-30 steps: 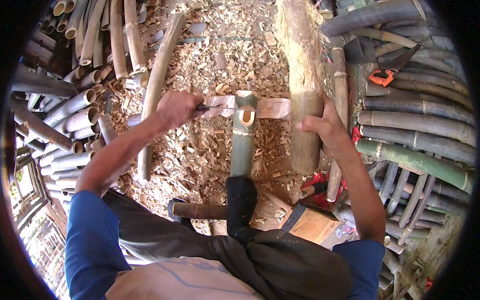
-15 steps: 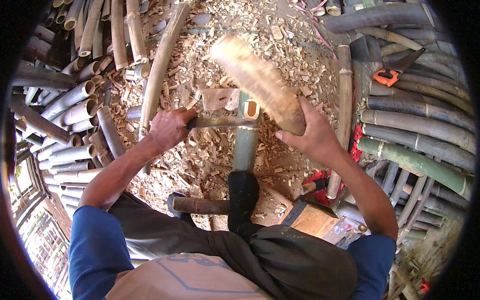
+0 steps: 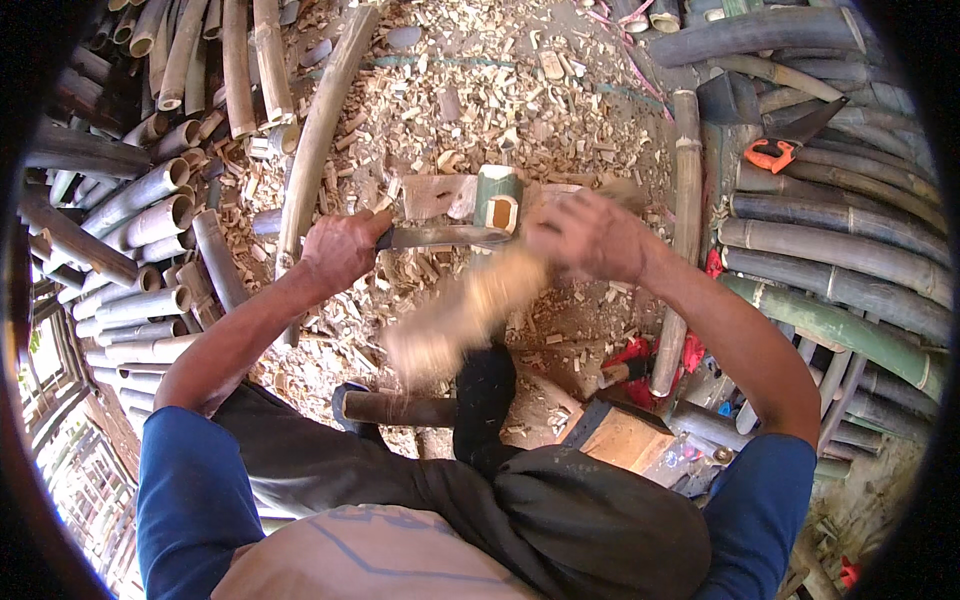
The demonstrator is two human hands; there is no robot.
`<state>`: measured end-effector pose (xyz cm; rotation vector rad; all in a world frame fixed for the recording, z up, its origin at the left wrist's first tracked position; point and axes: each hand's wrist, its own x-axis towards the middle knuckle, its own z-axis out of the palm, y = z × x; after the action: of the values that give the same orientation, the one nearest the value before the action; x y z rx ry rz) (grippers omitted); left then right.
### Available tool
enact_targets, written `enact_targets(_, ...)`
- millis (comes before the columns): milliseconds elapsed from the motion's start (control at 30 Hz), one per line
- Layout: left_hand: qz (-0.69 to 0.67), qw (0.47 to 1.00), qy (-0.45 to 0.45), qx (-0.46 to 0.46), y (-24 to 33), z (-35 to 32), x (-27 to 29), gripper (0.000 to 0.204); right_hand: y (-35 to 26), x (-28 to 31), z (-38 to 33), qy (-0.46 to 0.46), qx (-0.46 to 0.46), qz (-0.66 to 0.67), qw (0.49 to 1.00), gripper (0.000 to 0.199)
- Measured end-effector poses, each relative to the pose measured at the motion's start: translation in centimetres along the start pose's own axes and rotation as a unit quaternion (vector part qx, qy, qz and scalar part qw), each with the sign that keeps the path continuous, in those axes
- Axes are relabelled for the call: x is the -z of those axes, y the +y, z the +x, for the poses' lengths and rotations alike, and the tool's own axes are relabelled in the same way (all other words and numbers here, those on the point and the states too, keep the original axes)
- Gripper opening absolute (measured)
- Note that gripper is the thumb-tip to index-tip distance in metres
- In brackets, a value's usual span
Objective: The person carves a hole into a bamboo stalk using a knife and a wooden mallet, clears out the wood shavings, and inserts bamboo pieces to check the fit.
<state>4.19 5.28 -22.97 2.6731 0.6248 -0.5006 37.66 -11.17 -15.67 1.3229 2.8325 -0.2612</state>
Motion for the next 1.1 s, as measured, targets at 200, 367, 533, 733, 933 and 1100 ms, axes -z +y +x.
enact_targets(200,0.004,1.0,-0.016,0.012,0.1,0.2,0.4,0.014,-2.7,0.4,0.0,-0.077,-0.017,0.018,0.997,0.059)
enact_targets(367,-0.084,0.996,-0.008,0.007,-1.3,1.2,-1.7,0.008,-1.3,-0.3,-0.4,-0.041,-0.076,-0.051,0.995,0.055)
enact_targets(533,-0.523,0.828,0.036,0.198,-3.6,3.8,-1.2,0.015,-5.8,0.7,0.4,-0.037,-0.016,-0.011,0.999,0.049)
enact_targets(733,-0.153,0.984,0.085,-0.036,0.4,2.1,-0.5,0.012,-8.5,1.6,0.0,-0.001,-0.029,0.02,0.999,0.052)
enact_targets(933,-0.058,0.994,-0.088,0.035,2.8,1.1,1.6,0.015,-6.2,2.5,-0.7,-0.012,-0.061,0.05,0.997,0.074)
enact_targets(1100,-0.019,0.992,-0.122,0.034,3.1,1.8,1.9,0.021,0.0,-0.7,-3.2,-0.011,-0.073,0.022,0.997,0.073)
